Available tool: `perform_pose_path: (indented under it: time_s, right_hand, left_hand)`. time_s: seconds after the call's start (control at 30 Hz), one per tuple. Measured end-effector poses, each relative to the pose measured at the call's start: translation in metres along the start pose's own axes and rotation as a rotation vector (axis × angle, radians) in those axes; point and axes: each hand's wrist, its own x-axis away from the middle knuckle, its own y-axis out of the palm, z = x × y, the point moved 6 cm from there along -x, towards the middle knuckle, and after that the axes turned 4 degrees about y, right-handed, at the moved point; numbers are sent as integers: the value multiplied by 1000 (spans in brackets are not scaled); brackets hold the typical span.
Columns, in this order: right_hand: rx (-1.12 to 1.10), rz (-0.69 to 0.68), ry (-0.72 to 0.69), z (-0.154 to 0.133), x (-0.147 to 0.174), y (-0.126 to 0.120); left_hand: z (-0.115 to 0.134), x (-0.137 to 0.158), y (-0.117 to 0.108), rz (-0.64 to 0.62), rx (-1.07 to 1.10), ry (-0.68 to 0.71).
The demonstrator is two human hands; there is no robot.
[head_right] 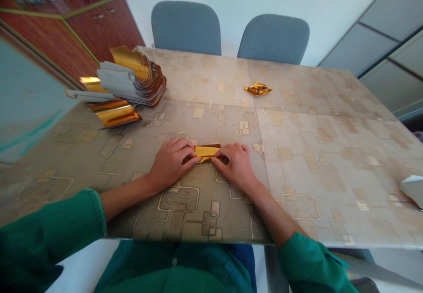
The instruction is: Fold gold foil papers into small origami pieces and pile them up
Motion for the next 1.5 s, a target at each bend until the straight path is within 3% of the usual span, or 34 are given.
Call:
perform_pose_path:
  time_s: [0.33,0.93,1.0,1.13,1.2,1.33,1.5]
  right_hand:
    - [116,113,50,1,2,3]
    - [194,99,83,-1,0,5]
    - [210,98,91,-1,0,6]
    - [238,125,75,-2,1,4]
    - [236,135,60,-3,1,4]
    - [228,132,63,-3,1,4]
    - [247,139,66,-2,1,4]
  left_hand:
    - [3,-3,0,-8,-96,3]
    - [0,-4,2,-8,-133,-9]
    - [4,-6,2,9,-146,68]
    - [28,-2,4,-29,-172,419]
    - [39,2,4,-41,-203,499]
    - [53,10,5,-41,-267,452]
    - [52,19,17,-96,-178,317]
